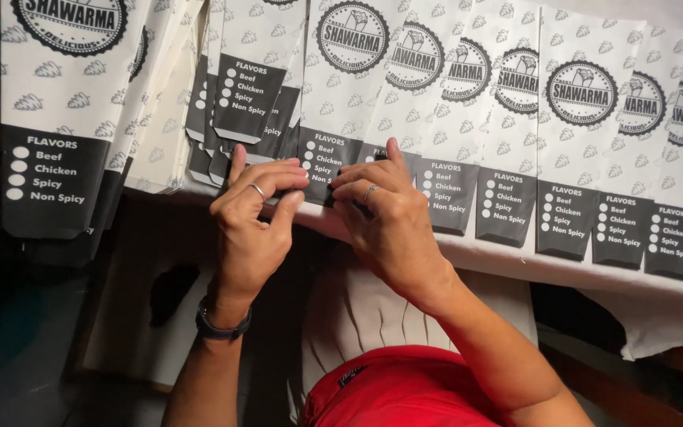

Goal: The person is manually assembling paper packaging for food items by aligning, folding, and applying glue to pre-printed sheets.

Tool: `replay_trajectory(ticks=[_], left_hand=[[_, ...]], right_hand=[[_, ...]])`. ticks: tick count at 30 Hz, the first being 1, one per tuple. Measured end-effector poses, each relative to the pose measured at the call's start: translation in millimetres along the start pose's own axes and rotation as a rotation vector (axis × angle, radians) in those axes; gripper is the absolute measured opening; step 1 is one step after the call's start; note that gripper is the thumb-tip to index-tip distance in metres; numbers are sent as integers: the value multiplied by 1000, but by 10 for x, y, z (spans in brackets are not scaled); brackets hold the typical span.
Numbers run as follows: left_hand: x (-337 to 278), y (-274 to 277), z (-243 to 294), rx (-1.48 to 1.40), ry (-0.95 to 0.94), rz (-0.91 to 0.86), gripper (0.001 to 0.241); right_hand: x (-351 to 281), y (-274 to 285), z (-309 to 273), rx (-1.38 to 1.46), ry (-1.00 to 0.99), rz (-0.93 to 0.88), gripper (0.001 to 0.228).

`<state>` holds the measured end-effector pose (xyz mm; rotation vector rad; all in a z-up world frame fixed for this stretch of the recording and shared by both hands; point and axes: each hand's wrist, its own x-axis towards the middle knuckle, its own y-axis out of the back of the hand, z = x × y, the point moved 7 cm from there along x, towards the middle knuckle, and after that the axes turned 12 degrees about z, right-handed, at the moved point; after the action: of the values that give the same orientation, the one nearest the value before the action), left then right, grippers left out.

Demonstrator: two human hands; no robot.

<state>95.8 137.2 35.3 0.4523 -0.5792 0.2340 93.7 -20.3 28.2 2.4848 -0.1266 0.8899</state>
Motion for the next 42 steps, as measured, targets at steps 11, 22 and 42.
replay_trajectory(ticks=[11,22,42], left_hand=[[-110,-131,305,200,-320,117,26],[-349,-304,597,321,-508,247,24],[-426,-518,1066,43,-466,253,14]], right_hand=[[26,-4,-110,5,72,54,16],[56,1168,2,22,96,176,21],[1824,2119,3127,-374,-1181,520,70]])
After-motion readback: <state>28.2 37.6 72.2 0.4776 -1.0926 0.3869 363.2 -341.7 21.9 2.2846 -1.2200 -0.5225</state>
